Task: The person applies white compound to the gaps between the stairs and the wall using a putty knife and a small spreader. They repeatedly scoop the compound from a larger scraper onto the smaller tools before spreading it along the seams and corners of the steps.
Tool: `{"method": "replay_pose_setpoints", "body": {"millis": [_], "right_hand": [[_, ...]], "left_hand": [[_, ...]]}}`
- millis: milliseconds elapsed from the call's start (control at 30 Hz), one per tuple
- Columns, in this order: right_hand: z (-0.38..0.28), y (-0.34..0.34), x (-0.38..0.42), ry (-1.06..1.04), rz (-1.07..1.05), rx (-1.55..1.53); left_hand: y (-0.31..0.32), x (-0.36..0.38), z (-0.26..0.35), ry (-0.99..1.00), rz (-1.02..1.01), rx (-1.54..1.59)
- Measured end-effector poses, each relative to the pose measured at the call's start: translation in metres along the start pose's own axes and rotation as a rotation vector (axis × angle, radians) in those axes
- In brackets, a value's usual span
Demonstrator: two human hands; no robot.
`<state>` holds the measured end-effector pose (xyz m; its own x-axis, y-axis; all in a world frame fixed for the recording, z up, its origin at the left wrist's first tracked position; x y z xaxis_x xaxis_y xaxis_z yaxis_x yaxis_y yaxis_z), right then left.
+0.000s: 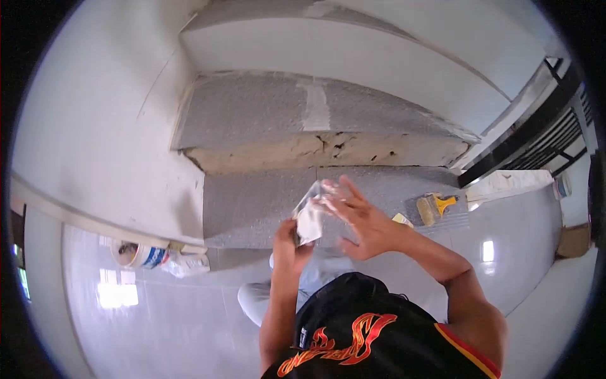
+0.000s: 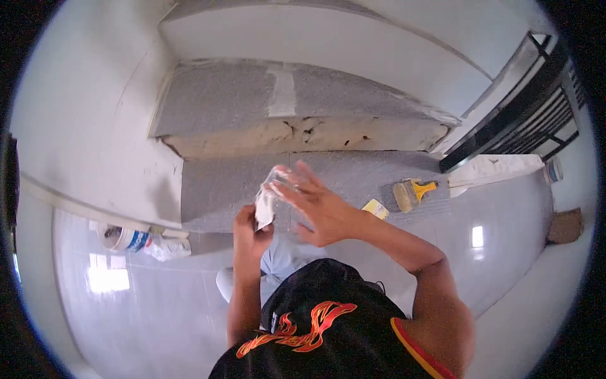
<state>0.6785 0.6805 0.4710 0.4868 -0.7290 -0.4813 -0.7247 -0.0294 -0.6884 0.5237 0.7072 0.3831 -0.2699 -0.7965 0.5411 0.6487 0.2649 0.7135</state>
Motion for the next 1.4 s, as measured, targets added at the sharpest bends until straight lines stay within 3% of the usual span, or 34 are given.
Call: {"method": "replay_pose_setpoints", "body": {"millis": [100,200,267,333,400,500,533,600,733,800,833,900,933,1000,1067,1133,1200,1233,1300,1333,1400], "right_hand": [[-0.002,-0.017,0.009,-0.066,-0.042,0.189],[0.005,-0.036,0.017,-0.029,-0.100,0.300],[0.017,-0.045,0.023,0.099,-0.067,0.231],[0.027,-0.049,0.028,0.189,-0.045,0.079],[0.040,-0.047,0.031,0.285,-0.025,-0.070],[0.052,-0.044,0.025,0.261,0.096,-0.210],[0.052,-0.043,0.025,0.277,0.096,-0.208],[0.050,-0.044,0.023,0.296,0.088,-0.208],[0.048,-0.057,0.029,0.308,0.006,-0.055],[0.053,-0.064,0.034,0.325,-0.022,0.054],[0.058,-0.061,0.035,0.327,0.013,-0.146],[0.077,-0.056,0.046,0.447,0.059,-0.553],[0.088,-0.059,0.049,0.454,0.068,-0.533],[0.109,-0.076,0.047,0.387,0.083,-0.708],[0.135,-0.112,0.047,0.401,0.131,-0.180],[0.185,-0.151,0.055,0.319,0.058,0.590],[0.211,-0.169,0.043,0.460,0.086,0.521],[0.219,-0.170,0.038,0.460,0.075,0.520],[0.233,-0.168,0.028,0.380,-0.084,0.878],[0.240,-0.168,0.023,0.377,-0.096,0.876],[0.246,-0.166,0.012,0.150,-0.221,1.010]], "left_hand": [[0.006,-0.001,-0.005,-0.050,0.060,0.045],[0.000,-0.012,-0.008,-0.080,-0.045,0.029],[0.006,-0.019,-0.009,-0.028,-0.248,-0.065],[0.024,-0.014,-0.014,0.023,-0.106,-0.068],[0.018,-0.026,-0.018,0.145,-0.260,-0.216],[0.010,-0.045,-0.016,0.277,-0.302,-0.395],[0.017,-0.037,-0.011,0.275,-0.297,-0.390],[0.030,-0.022,-0.007,0.073,-0.256,-0.248],[0.038,-0.032,-0.021,0.004,-0.283,-0.257],[0.035,-0.041,-0.030,0.267,-0.272,-0.499],[0.028,-0.048,-0.036,0.260,-0.293,-0.494],[0.017,-0.056,-0.036,0.831,-0.254,-1.199],[0.023,-0.053,-0.033,0.832,-0.276,-1.188],[0.029,-0.049,-0.035,0.067,-0.417,0.155],[0.031,-0.052,-0.027,-0.005,-0.336,0.140],[0.015,-0.054,-0.027,-0.070,-0.232,0.134],[-0.003,-0.055,-0.020,0.193,-0.250,-0.158],[-0.016,-0.059,-0.020,0.037,-0.075,-0.152],[-0.024,-0.059,-0.017,0.031,-0.076,-0.141],[-0.027,-0.058,-0.017,0.028,-0.083,-0.139],[-0.029,-0.055,-0.022,0.018,-0.054,-0.085]]}}
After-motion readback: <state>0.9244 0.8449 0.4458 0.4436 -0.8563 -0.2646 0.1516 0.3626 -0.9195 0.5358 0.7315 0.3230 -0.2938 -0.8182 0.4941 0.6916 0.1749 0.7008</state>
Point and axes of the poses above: each hand's wrist, its own x-axis away from the middle knuckle, its own y-axis out of the palm, z = x × y, the point moved 3 cm from there along -x, towards the middle knuckle, and after that the axes turned 6 degrees about z, right-handed, at the moved point
